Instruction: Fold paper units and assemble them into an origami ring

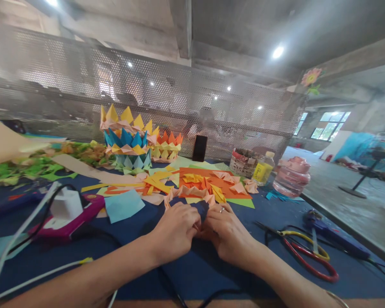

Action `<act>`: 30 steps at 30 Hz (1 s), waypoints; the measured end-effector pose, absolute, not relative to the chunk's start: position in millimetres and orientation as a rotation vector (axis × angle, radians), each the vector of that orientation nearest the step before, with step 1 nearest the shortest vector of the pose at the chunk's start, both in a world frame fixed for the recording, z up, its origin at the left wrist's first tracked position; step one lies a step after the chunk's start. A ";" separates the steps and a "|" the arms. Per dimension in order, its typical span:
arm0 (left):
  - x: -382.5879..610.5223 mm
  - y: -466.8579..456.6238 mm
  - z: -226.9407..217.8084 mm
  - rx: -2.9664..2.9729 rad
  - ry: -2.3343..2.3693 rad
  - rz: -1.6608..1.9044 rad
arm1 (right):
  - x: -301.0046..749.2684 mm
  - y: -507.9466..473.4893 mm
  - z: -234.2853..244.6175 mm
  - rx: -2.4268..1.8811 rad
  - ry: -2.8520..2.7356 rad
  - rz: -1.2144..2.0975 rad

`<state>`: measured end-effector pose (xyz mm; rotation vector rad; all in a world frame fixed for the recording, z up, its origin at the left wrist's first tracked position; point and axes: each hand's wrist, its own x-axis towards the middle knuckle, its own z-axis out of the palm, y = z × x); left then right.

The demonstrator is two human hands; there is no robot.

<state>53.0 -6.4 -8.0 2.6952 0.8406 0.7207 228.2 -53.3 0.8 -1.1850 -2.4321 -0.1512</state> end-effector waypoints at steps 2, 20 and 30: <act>53.0 -6.9 -8.7 2.719 0.828 0.722 | 227.6 -53.4 0.4 -1.198 -2.444 -0.168; 46.0 -3.7 1.6 2.684 0.856 0.604 | 231.8 -57.7 10.8 -1.351 -2.428 -0.025; 47.3 -8.4 1.2 2.719 0.815 0.642 | 230.2 -55.4 7.2 -1.256 -2.473 -0.073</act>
